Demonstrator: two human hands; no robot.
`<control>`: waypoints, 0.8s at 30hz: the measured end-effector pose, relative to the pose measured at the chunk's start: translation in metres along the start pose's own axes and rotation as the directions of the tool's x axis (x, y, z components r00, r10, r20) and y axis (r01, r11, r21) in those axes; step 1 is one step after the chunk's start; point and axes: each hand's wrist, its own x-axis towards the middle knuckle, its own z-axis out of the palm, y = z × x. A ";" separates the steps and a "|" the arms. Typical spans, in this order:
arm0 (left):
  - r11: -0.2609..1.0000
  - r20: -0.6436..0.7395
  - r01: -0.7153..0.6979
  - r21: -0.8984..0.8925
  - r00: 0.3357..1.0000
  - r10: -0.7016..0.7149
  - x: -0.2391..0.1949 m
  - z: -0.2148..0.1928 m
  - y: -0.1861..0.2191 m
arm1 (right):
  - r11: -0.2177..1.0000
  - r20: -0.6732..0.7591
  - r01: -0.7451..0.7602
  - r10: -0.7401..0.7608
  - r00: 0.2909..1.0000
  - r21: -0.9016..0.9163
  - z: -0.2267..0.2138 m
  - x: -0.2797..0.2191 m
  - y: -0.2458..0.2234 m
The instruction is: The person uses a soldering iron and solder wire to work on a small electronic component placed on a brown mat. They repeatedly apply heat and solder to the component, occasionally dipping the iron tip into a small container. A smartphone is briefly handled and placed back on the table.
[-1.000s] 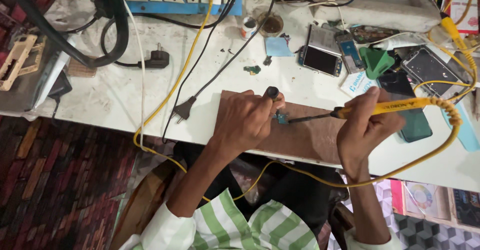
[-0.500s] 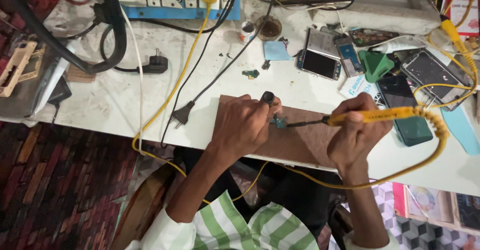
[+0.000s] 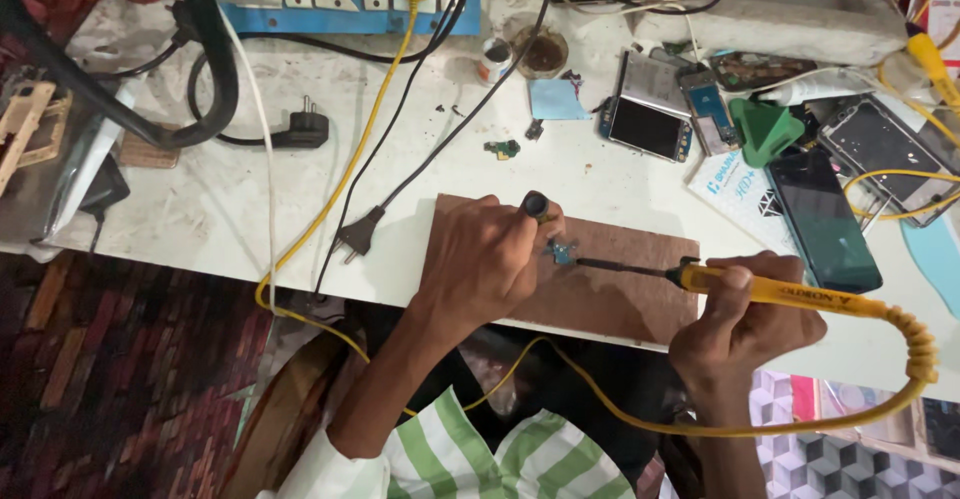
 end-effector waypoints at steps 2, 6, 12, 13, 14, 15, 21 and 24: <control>1.000 0.002 -0.007 0.004 1.000 0.007 -0.001 0.000 0.002 | 0.998 0.004 0.039 -0.039 0.999 -0.049 -0.003 -0.002 0.001; 0.999 -0.028 -0.042 0.008 0.999 0.043 0.001 -0.002 0.002 | 0.989 -0.066 0.092 -0.099 0.993 -0.112 0.002 -0.002 0.004; 0.999 -0.013 -0.034 0.000 0.999 0.034 0.000 0.000 0.000 | 0.997 -0.049 0.083 -0.083 0.995 0.001 0.004 -0.006 0.002; 1.000 -0.017 -0.028 -0.003 0.999 0.028 0.001 0.000 0.000 | 0.996 -0.047 0.084 -0.084 0.995 -0.012 0.005 -0.006 0.002; 1.000 -0.019 -0.020 -0.007 1.000 0.020 0.001 0.002 0.000 | 0.997 -0.049 0.059 -0.057 0.997 0.045 0.005 -0.007 0.002; 1.000 -0.021 -0.012 -0.012 1.000 0.011 0.000 0.002 0.000 | 0.994 -0.049 0.035 -0.030 0.998 0.101 0.006 -0.008 0.003; 0.997 -0.077 -0.069 0.025 0.995 0.071 -0.001 0.002 -0.001 | 0.989 0.009 -0.051 0.050 0.999 0.139 -0.005 -0.026 0.010; 1.000 -0.025 -0.008 0.023 1.000 0.009 -0.002 -0.001 0.001 | 0.962 -0.123 -0.105 0.140 0.982 0.253 0.003 -0.037 0.015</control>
